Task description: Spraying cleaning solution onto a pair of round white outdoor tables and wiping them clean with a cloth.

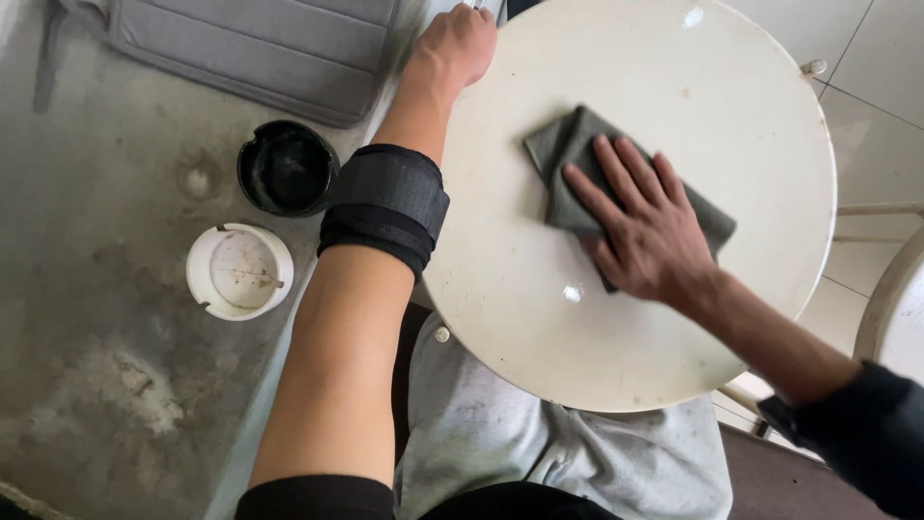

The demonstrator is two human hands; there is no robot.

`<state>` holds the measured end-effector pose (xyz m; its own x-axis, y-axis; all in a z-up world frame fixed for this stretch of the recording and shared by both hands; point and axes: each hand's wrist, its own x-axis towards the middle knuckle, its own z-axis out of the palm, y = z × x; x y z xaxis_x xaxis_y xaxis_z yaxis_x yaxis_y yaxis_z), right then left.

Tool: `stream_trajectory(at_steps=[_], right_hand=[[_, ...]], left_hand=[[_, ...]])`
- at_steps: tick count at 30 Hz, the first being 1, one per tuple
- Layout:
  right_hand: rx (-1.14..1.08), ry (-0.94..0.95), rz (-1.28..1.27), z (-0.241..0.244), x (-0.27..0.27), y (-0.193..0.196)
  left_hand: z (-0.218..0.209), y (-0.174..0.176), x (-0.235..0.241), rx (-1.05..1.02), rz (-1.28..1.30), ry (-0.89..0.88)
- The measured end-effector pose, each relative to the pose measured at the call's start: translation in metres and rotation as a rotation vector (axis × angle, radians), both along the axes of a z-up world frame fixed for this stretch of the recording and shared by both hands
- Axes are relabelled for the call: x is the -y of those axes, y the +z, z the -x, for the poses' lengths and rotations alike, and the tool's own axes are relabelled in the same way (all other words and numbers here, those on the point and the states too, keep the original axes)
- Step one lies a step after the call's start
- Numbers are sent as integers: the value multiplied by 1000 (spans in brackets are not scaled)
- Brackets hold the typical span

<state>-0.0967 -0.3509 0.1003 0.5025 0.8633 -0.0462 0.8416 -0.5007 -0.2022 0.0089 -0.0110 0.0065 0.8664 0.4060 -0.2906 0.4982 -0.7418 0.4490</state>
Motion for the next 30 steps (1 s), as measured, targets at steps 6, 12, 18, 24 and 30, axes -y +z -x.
stream_trajectory(at_steps=[6, 12, 18, 24, 30], right_hand=[[34, -75, -98, -67, -64, 1], [52, -36, -117, -55, -65, -1], [22, 150, -10, 11, -47, 3], [60, 278, 102, -8, -47, 6], [27, 172, -29, -75, -82, 14]], left_hand=[[-4, -4, -4, 71, -40, -6], [-3, 1, -1, 61, -46, -13], [0, 9, 2, 8, -39, -20], [8, 18, 4, -43, 3, -5], [0, 0, 1, 136, -56, 35]])
